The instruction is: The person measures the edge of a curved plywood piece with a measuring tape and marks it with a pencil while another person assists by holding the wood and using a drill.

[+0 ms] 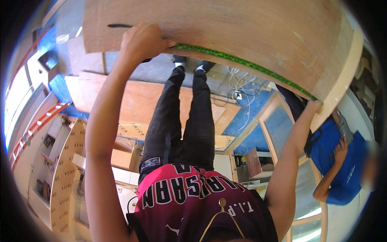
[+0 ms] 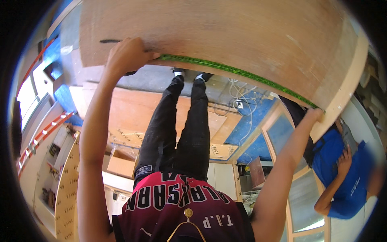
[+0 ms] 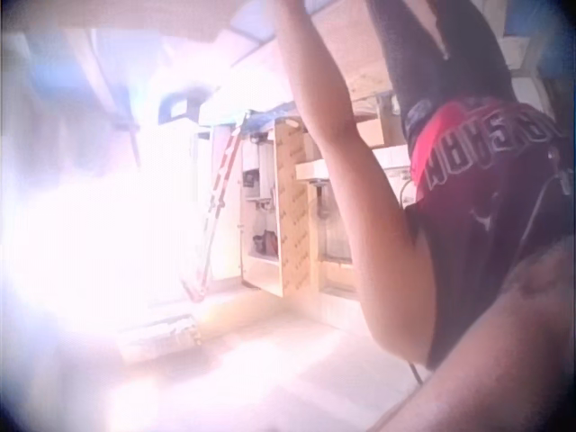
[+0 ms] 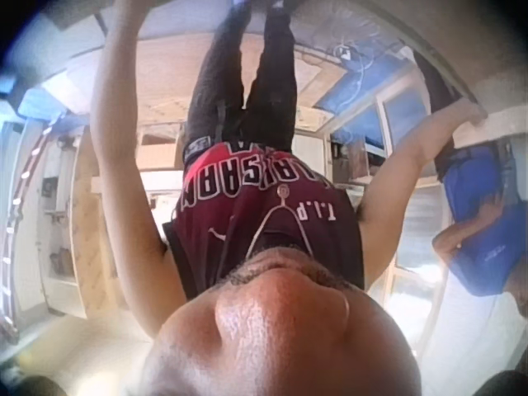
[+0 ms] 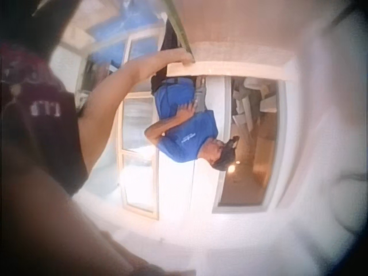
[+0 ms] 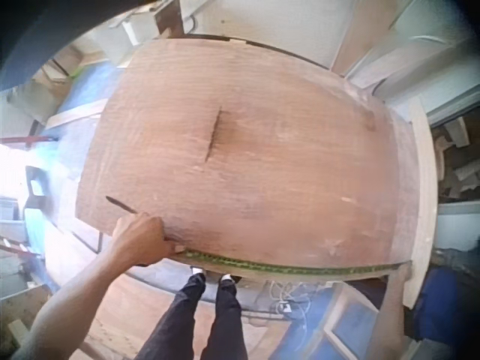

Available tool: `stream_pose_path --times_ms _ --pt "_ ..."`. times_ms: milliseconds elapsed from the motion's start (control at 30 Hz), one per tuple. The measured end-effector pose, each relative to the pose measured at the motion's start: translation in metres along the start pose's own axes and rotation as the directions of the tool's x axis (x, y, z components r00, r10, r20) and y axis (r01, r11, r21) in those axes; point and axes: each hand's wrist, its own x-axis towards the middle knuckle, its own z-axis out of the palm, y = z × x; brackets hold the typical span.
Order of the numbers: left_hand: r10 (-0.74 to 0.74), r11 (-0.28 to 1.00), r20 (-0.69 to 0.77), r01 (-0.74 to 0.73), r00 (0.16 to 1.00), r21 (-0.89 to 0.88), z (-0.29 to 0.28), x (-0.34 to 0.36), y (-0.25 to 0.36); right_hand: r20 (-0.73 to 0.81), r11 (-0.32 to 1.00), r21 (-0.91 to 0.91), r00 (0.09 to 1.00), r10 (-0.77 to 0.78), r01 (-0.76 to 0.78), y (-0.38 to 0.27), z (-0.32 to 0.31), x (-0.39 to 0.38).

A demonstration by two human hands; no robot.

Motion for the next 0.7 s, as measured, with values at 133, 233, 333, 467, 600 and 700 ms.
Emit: stream_pose_path --times_ms 133,233,333,467,600,700 --pt "0.047 0.999 -0.098 -0.05 0.994 -0.021 0.009 -0.002 -0.006 0.046 0.993 0.074 0.995 0.09 -0.093 0.003 0.005 -0.009" --pt "0.083 0.994 -0.091 -0.089 0.992 -0.062 0.012 0.005 -0.005 0.062 0.991 0.105 0.995 0.082 -0.088 0.005 -0.008 -0.007" --pt "0.014 0.999 0.08 -0.012 0.997 -0.032 0.002 0.011 0.005 0.076 0.999 0.04 0.997 0.008 -0.011 0.001 -0.017 -0.01" --pt "0.029 0.997 0.058 -0.025 0.998 -0.07 -0.008 -0.003 0.007 0.206 0.986 0.151 0.978 0.032 -0.064 -0.001 -0.014 -0.052" --pt "0.039 0.992 0.058 -0.032 0.998 -0.12 -0.003 -0.004 0.001 0.22 0.979 0.203 0.975 -0.039 -0.007 0.005 -0.009 -0.063" --pt "0.047 0.99 0.064 -0.038 0.997 -0.138 -0.006 -0.004 0.003 0.191 0.976 0.22 0.981 -0.035 -0.008 -0.007 -0.014 -0.077"
